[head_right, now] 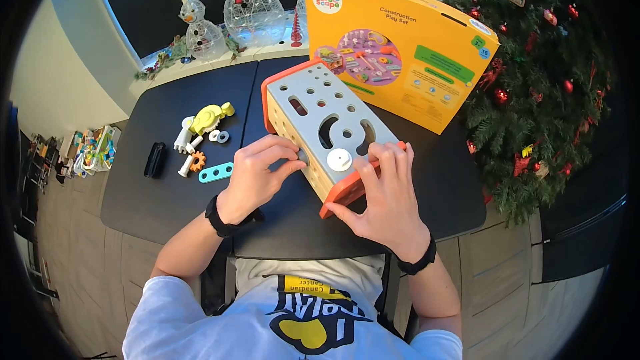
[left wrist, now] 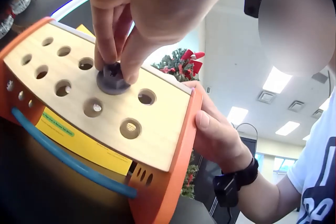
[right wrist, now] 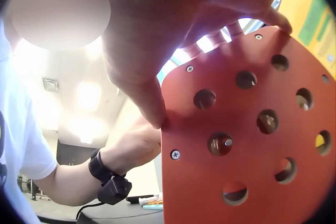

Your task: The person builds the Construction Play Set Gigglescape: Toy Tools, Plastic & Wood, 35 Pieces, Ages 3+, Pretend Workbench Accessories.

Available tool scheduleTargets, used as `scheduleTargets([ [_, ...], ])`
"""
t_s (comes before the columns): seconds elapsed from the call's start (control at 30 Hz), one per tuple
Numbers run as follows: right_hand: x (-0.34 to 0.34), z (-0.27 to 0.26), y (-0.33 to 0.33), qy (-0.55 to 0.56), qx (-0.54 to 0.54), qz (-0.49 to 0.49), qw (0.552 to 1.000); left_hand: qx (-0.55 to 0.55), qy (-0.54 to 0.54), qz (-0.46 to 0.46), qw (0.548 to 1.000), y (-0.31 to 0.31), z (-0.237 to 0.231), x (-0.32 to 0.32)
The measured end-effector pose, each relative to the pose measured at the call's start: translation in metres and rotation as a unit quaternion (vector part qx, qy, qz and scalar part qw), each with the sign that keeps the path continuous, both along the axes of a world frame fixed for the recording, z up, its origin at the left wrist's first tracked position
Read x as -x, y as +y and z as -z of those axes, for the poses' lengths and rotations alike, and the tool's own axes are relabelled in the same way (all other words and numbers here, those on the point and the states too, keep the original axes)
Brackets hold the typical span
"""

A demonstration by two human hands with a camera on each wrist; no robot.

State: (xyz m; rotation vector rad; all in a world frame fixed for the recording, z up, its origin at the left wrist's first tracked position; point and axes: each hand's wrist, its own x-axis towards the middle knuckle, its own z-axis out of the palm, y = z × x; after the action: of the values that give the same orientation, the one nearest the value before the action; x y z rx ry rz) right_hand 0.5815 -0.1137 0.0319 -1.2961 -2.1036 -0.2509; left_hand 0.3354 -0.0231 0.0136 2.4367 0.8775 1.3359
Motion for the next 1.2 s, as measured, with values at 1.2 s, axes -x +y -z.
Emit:
scheduleTargets([
  [1.2,-0.019,0.046,-0.041,0.217,0.354,0.057,0.908,0.220,0.052,-0.023,0.974,0.037,0.029,0.060],
])
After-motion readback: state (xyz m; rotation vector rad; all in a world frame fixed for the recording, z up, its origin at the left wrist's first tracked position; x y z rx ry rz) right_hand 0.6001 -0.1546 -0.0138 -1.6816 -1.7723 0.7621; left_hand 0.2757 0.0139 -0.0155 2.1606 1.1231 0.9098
